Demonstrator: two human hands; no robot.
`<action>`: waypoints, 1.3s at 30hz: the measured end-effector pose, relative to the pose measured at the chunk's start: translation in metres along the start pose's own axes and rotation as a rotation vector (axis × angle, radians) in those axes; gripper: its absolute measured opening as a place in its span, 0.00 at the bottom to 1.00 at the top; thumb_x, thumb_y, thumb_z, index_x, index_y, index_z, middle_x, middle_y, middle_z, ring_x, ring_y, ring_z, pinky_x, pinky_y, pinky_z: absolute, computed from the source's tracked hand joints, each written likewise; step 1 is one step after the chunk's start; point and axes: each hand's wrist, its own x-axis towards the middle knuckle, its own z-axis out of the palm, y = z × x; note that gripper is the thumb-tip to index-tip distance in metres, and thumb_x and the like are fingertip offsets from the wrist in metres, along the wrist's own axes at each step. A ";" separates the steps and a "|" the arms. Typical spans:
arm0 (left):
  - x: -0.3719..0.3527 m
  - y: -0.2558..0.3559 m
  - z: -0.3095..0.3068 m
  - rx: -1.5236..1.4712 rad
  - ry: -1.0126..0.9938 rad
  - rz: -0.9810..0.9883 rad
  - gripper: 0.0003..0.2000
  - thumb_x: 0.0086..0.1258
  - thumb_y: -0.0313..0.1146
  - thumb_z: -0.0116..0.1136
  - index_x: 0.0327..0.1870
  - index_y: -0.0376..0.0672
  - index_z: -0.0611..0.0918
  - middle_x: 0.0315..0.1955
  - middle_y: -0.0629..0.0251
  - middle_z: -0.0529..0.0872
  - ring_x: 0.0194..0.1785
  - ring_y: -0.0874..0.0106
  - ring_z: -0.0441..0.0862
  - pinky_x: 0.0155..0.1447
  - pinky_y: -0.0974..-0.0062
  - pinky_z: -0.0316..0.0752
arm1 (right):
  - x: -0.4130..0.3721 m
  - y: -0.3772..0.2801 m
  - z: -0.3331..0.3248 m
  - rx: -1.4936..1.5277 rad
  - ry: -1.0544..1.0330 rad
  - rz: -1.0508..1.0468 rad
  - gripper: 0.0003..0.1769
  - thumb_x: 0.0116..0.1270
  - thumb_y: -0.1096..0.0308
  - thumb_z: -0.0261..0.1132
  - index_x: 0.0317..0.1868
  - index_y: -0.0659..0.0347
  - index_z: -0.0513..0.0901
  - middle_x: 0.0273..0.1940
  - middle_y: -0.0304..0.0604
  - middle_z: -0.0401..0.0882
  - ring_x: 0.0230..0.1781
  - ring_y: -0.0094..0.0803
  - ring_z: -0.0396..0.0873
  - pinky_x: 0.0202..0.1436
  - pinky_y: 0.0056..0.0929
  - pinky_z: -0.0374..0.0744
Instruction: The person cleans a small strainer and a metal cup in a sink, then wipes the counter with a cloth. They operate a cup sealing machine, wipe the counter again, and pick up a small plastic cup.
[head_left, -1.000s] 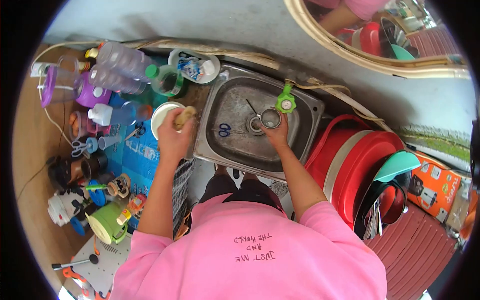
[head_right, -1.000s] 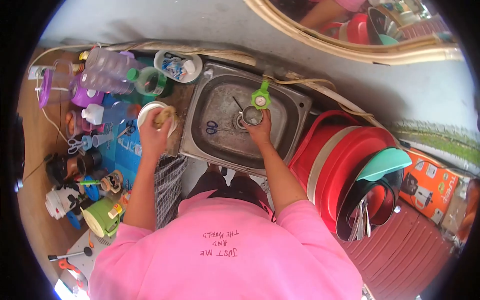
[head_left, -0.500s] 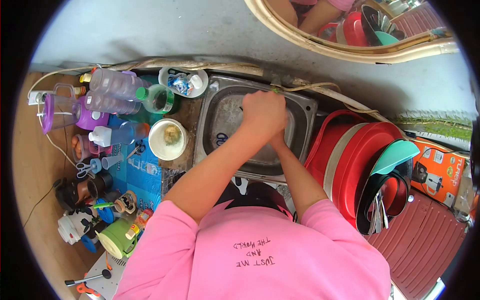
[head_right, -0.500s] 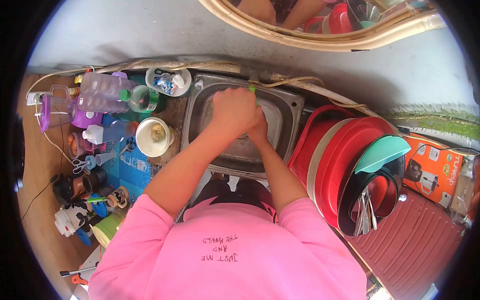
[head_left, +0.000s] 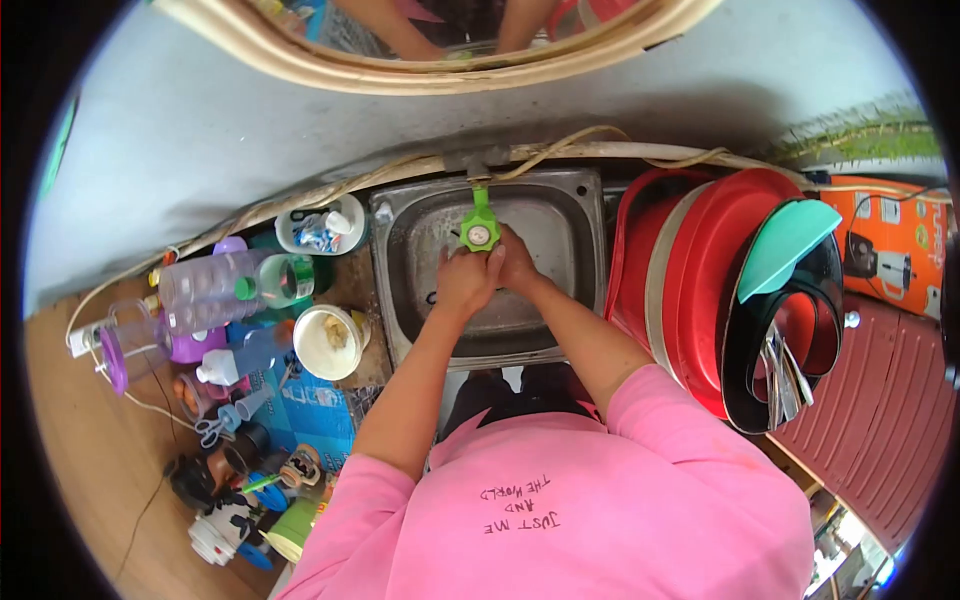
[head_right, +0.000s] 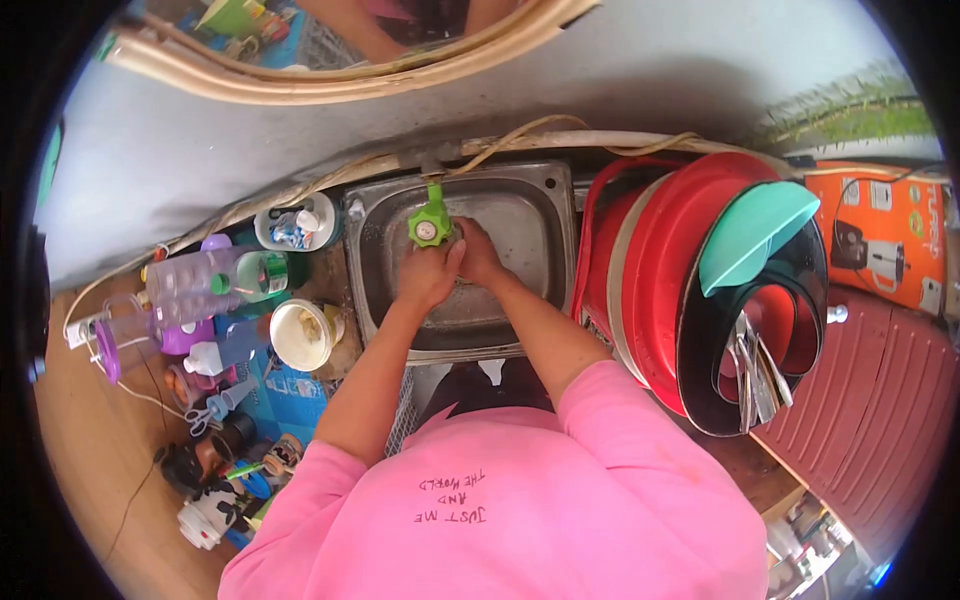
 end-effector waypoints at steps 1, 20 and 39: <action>0.009 -0.003 0.026 -0.081 -0.023 -0.117 0.24 0.79 0.51 0.45 0.41 0.38 0.86 0.40 0.42 0.87 0.49 0.46 0.84 0.58 0.47 0.74 | -0.009 -0.007 -0.004 -0.112 -0.092 -0.132 0.38 0.50 0.62 0.79 0.62 0.60 0.73 0.56 0.53 0.78 0.58 0.49 0.78 0.63 0.40 0.75; 0.023 -0.022 0.036 -0.252 -0.380 0.014 0.35 0.73 0.67 0.42 0.39 0.39 0.88 0.37 0.47 0.89 0.44 0.47 0.86 0.52 0.57 0.79 | -0.022 0.062 -0.022 1.674 -0.542 0.907 0.24 0.71 0.37 0.58 0.48 0.48 0.82 0.34 0.33 0.81 0.27 0.29 0.77 0.27 0.26 0.73; 0.012 -0.038 0.055 -0.280 -0.274 0.217 0.22 0.68 0.53 0.61 0.47 0.40 0.85 0.40 0.47 0.87 0.44 0.49 0.86 0.49 0.52 0.78 | -0.007 -0.014 -0.046 1.065 -0.167 1.294 0.23 0.74 0.44 0.53 0.47 0.54 0.81 0.42 0.42 0.84 0.34 0.38 0.81 0.32 0.40 0.83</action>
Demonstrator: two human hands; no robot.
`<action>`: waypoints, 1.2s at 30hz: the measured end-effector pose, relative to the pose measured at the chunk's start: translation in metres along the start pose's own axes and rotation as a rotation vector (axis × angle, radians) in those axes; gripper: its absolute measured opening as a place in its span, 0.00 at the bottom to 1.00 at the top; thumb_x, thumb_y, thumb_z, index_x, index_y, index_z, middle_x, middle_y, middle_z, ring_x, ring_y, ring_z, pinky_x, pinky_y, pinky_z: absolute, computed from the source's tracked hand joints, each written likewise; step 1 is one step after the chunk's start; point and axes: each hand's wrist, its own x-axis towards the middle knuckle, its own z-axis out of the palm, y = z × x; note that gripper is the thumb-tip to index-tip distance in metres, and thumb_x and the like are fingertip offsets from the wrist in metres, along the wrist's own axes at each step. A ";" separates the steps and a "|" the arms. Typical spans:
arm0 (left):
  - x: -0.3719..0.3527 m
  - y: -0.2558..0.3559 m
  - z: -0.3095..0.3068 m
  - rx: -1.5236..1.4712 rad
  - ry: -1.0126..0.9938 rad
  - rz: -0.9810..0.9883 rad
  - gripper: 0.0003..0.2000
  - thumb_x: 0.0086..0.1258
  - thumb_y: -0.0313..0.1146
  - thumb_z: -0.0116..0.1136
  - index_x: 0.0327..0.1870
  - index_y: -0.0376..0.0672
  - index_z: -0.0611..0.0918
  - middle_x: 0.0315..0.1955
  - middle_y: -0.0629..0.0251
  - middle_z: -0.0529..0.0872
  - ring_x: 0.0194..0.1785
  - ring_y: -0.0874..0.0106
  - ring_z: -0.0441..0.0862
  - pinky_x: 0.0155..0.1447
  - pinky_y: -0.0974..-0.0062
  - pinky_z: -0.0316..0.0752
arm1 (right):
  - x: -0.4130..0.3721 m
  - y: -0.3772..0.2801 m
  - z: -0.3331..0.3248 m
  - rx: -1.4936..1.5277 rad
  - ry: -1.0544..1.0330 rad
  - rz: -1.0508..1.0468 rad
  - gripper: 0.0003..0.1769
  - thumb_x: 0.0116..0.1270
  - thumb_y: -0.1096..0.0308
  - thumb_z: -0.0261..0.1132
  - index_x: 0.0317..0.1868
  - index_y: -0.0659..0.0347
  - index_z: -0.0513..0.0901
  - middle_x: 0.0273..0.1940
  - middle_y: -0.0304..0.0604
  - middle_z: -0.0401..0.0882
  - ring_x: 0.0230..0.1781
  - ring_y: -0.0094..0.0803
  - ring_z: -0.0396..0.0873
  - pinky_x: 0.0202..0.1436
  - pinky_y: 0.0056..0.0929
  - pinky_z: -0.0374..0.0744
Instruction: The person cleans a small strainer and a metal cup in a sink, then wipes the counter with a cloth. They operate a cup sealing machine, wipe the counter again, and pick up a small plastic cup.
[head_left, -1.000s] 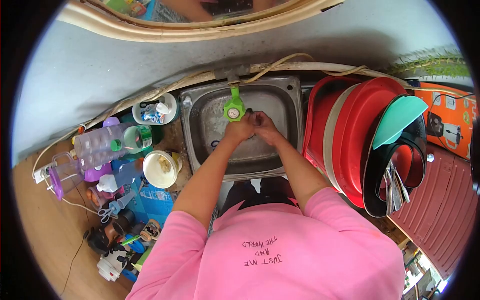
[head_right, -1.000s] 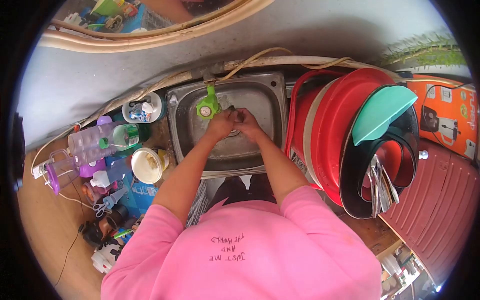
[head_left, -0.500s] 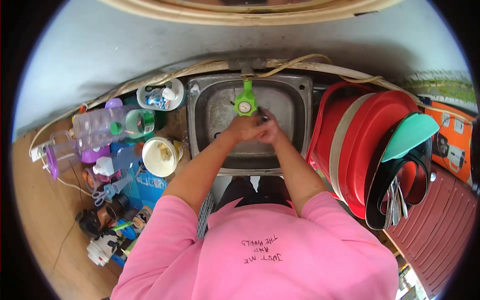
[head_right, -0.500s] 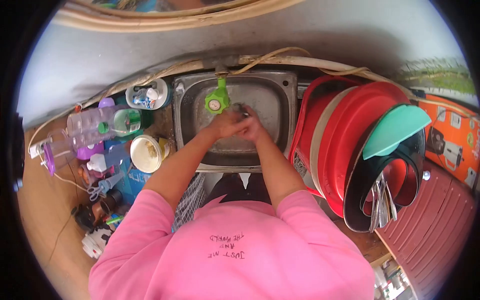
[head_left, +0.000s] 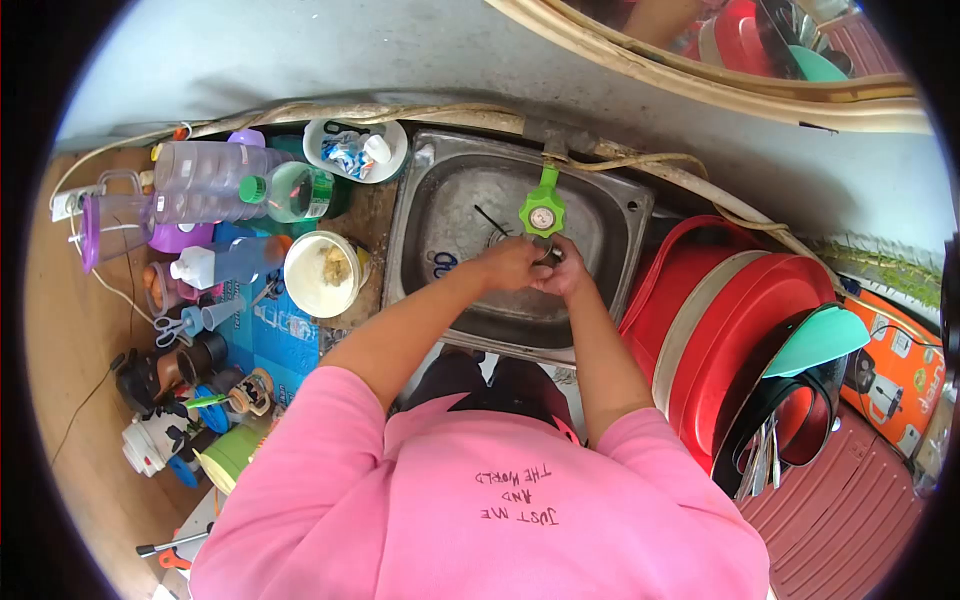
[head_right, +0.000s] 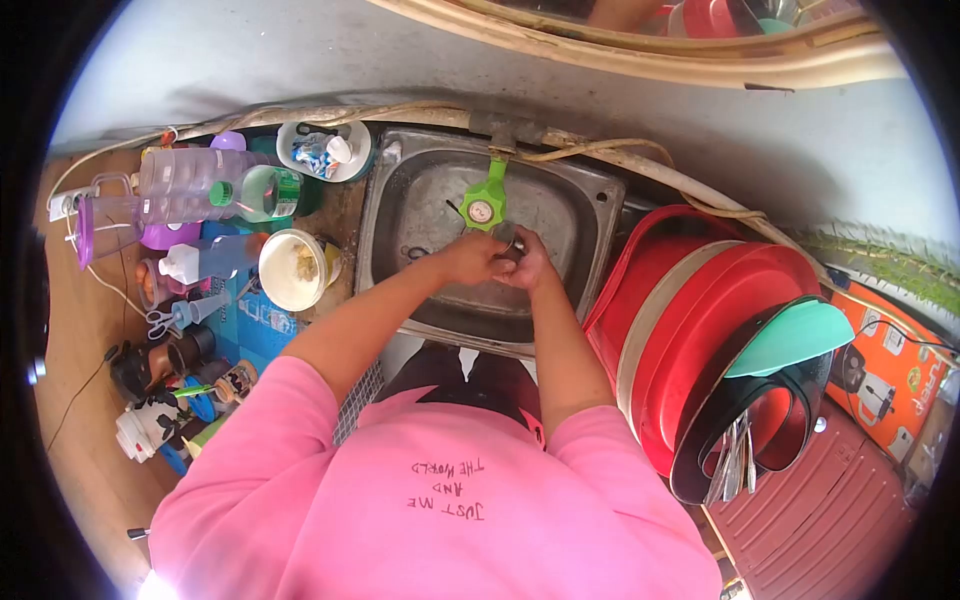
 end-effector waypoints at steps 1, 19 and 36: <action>0.001 -0.001 0.000 -0.123 -0.140 0.016 0.20 0.68 0.51 0.62 0.47 0.41 0.84 0.40 0.46 0.87 0.45 0.49 0.86 0.50 0.52 0.78 | 0.000 0.003 0.000 -0.004 0.006 -0.002 0.23 0.74 0.44 0.53 0.47 0.54 0.81 0.42 0.42 0.84 0.34 0.38 0.81 0.32 0.40 0.83; -0.002 0.008 0.015 -0.703 0.053 -0.423 0.12 0.72 0.41 0.59 0.40 0.42 0.87 0.37 0.54 0.87 0.46 0.60 0.86 0.49 0.60 0.81 | 0.054 0.020 -0.061 0.156 -0.295 -0.156 0.20 0.75 0.51 0.51 0.55 0.54 0.80 0.52 0.45 0.83 0.54 0.41 0.82 0.61 0.45 0.81; -0.015 0.017 0.004 -1.900 0.152 -0.639 0.13 0.79 0.49 0.51 0.55 0.55 0.76 0.41 0.69 0.85 0.36 0.70 0.86 0.24 0.68 0.80 | 0.104 0.008 -0.043 0.144 -0.579 -0.172 0.26 0.77 0.54 0.49 0.62 0.65 0.78 0.60 0.51 0.80 0.61 0.47 0.79 0.70 0.46 0.75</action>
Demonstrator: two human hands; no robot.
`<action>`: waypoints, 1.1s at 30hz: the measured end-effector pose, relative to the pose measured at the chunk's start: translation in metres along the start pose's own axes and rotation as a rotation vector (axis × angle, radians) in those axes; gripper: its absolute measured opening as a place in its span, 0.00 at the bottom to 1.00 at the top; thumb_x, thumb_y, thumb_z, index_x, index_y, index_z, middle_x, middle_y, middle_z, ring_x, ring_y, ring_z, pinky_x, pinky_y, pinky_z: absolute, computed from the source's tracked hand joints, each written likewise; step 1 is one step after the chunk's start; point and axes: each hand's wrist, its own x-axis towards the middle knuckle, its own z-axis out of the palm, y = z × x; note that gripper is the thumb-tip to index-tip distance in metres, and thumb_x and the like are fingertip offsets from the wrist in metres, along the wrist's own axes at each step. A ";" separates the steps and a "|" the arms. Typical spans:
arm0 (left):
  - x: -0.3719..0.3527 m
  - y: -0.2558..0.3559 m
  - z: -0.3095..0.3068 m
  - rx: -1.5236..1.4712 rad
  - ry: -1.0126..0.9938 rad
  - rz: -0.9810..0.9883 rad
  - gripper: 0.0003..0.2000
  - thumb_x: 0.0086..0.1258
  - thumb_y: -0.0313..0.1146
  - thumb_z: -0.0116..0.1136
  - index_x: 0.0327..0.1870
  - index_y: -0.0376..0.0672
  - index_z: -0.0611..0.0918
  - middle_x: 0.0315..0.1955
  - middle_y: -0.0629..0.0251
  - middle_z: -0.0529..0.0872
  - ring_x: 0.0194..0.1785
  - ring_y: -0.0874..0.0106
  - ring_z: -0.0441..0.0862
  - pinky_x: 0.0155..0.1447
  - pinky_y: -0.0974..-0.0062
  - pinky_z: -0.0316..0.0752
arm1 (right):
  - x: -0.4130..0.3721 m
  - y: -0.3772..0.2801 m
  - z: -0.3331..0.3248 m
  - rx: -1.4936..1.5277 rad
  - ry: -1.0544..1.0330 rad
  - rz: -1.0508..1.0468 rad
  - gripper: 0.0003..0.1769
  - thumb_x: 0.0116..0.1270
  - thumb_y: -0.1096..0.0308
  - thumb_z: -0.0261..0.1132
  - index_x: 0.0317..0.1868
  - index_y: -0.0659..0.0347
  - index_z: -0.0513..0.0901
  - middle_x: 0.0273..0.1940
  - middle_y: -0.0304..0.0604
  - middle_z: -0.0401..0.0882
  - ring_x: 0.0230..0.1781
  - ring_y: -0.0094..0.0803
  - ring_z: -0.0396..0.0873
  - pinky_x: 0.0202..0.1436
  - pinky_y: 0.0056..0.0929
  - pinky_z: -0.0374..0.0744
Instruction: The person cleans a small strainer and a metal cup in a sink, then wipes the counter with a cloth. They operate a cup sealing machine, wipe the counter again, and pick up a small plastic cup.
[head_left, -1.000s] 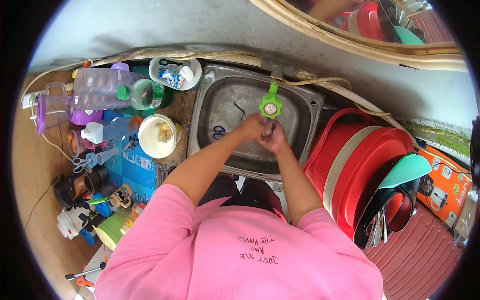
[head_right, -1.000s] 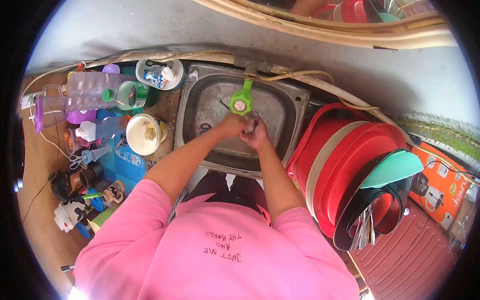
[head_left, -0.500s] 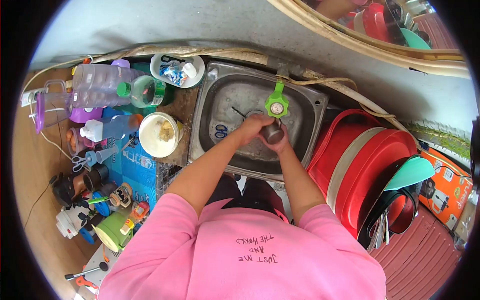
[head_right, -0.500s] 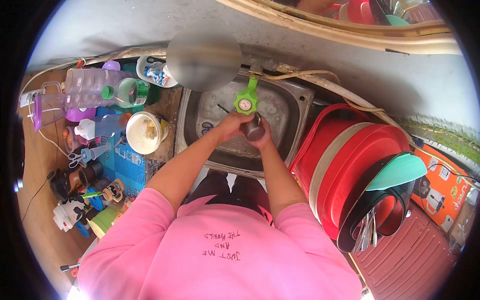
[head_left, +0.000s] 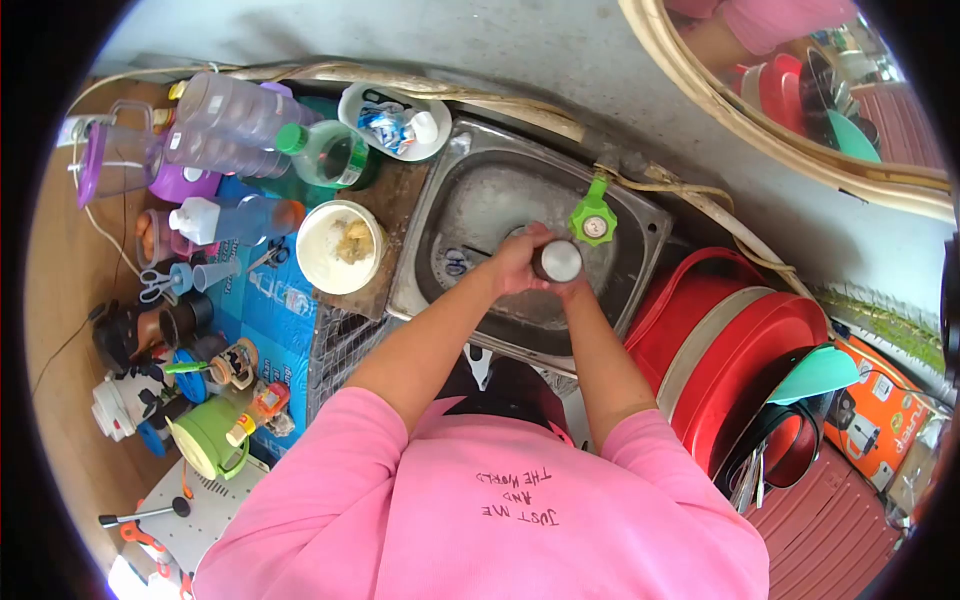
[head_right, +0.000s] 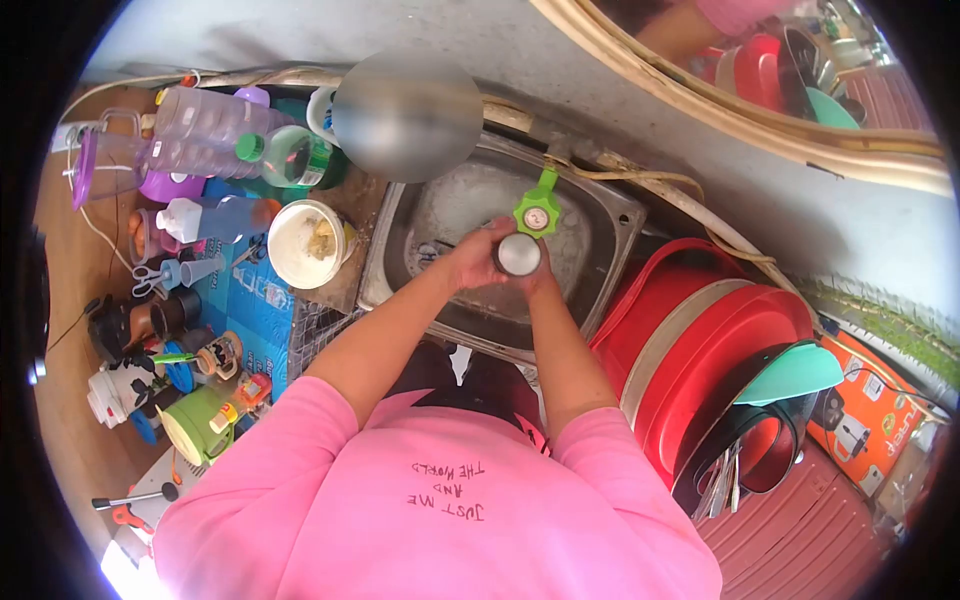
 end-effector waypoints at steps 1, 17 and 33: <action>-0.005 0.000 0.005 0.005 -0.031 0.023 0.11 0.79 0.49 0.52 0.53 0.58 0.76 0.39 0.70 0.85 0.34 0.70 0.86 0.22 0.69 0.78 | 0.005 0.000 -0.015 0.029 -0.156 0.061 0.27 0.77 0.54 0.49 0.62 0.66 0.78 0.61 0.51 0.80 0.62 0.47 0.79 0.71 0.46 0.75; -0.100 0.002 0.006 -0.265 -0.511 0.097 0.15 0.73 0.51 0.59 0.45 0.48 0.82 0.33 0.65 0.86 0.32 0.68 0.87 0.25 0.65 0.80 | -0.035 0.029 0.070 0.024 -0.506 0.169 0.26 0.75 0.55 0.51 0.62 0.65 0.78 0.61 0.51 0.80 0.60 0.49 0.80 0.61 0.54 0.81; -0.346 0.008 -0.219 0.277 0.899 0.562 0.09 0.75 0.38 0.59 0.42 0.41 0.83 0.37 0.61 0.89 0.40 0.65 0.88 0.48 0.63 0.83 | -0.108 -0.012 0.291 -1.387 0.650 -0.418 0.34 0.67 0.26 0.55 0.34 0.52 0.83 0.20 0.31 0.70 0.13 0.17 0.60 0.15 0.20 0.54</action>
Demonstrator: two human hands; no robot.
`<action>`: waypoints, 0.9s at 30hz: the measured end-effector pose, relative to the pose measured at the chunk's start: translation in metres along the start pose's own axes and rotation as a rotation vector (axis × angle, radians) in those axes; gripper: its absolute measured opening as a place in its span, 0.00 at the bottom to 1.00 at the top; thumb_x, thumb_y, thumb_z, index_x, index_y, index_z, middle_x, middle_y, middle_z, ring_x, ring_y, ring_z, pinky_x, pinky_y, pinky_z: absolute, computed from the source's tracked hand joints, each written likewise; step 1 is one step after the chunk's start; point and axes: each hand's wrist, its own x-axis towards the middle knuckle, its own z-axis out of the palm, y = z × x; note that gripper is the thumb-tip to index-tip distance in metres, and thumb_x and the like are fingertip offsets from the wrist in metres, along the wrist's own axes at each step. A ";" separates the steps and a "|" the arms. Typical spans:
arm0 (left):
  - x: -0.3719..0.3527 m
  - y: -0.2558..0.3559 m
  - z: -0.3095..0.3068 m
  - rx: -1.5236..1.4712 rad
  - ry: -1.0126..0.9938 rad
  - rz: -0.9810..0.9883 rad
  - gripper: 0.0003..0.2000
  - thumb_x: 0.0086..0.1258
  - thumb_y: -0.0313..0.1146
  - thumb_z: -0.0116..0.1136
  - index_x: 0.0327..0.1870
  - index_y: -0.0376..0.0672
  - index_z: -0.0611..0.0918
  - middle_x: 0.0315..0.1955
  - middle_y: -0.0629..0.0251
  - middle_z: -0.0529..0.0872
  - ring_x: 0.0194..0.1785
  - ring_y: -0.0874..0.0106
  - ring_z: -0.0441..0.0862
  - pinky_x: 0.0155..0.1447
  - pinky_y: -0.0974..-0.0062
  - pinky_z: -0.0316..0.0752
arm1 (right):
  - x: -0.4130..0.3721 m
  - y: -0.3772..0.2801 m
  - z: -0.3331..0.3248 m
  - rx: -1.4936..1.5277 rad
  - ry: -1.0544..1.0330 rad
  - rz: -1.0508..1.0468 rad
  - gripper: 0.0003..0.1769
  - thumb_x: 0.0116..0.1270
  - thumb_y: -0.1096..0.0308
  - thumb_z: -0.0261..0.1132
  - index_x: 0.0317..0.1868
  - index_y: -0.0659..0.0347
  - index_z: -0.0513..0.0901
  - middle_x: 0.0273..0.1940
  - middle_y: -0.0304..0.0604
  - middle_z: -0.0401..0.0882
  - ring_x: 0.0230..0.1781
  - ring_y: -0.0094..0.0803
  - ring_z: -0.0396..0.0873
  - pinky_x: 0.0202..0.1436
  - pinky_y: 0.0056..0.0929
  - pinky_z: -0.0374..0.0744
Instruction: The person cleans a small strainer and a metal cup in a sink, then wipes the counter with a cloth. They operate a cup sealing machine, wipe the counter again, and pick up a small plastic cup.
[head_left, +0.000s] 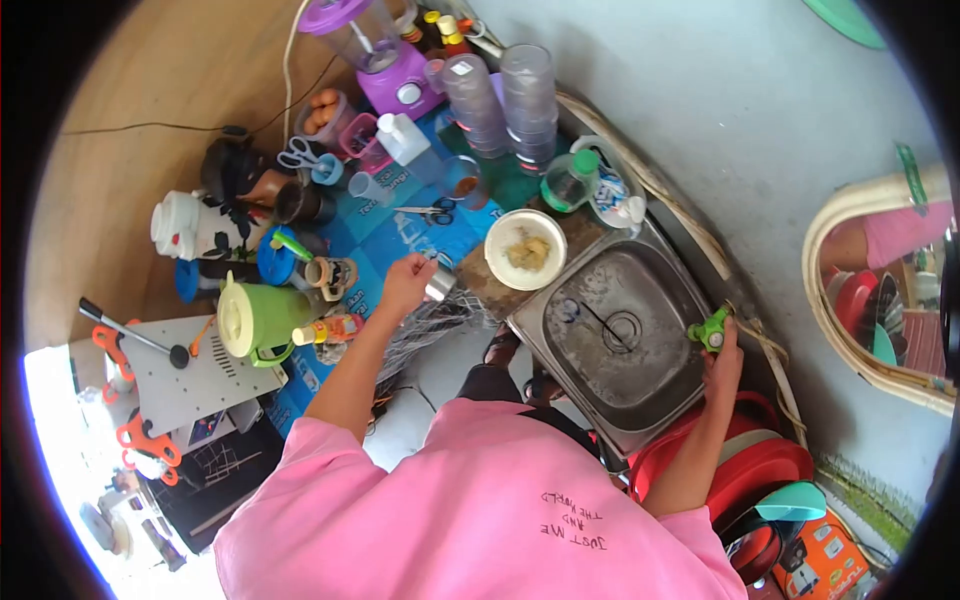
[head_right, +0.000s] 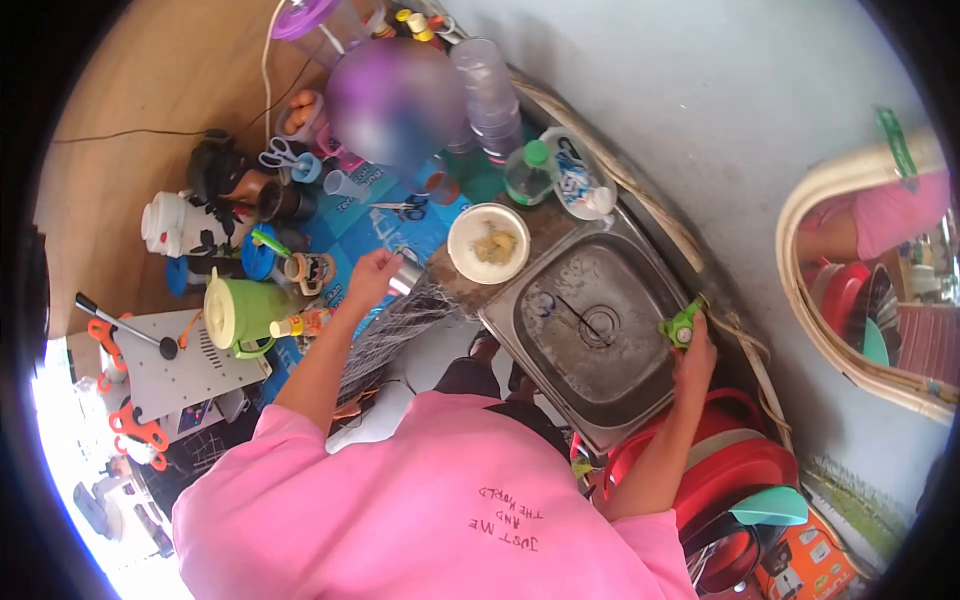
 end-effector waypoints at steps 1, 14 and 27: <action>0.008 -0.009 -0.007 0.413 0.172 0.227 0.10 0.73 0.38 0.59 0.38 0.41 0.82 0.34 0.57 0.89 0.37 0.59 0.87 0.45 0.59 0.82 | -0.008 -0.013 -0.002 -0.093 -0.015 0.082 0.34 0.67 0.27 0.56 0.36 0.52 0.84 0.20 0.31 0.71 0.13 0.16 0.60 0.15 0.20 0.54; 0.071 -0.068 -0.036 0.891 0.778 0.452 0.12 0.70 0.38 0.61 0.49 0.44 0.84 0.59 0.58 0.83 0.63 0.56 0.77 0.64 0.56 0.76 | -0.018 0.033 0.034 1.532 -0.621 0.301 0.21 0.67 0.54 0.65 0.41 0.65 0.71 0.26 0.34 0.57 0.20 0.23 0.52 0.19 0.25 0.55; -0.129 -0.158 -0.071 0.725 0.645 0.317 0.11 0.63 0.35 0.66 0.43 0.42 0.84 0.40 0.57 0.89 0.45 0.56 0.87 0.54 0.56 0.79 | -0.052 0.025 0.072 1.558 -0.275 0.312 0.29 0.69 0.40 0.58 0.41 0.62 0.78 0.26 0.34 0.63 0.20 0.26 0.59 0.22 0.27 0.61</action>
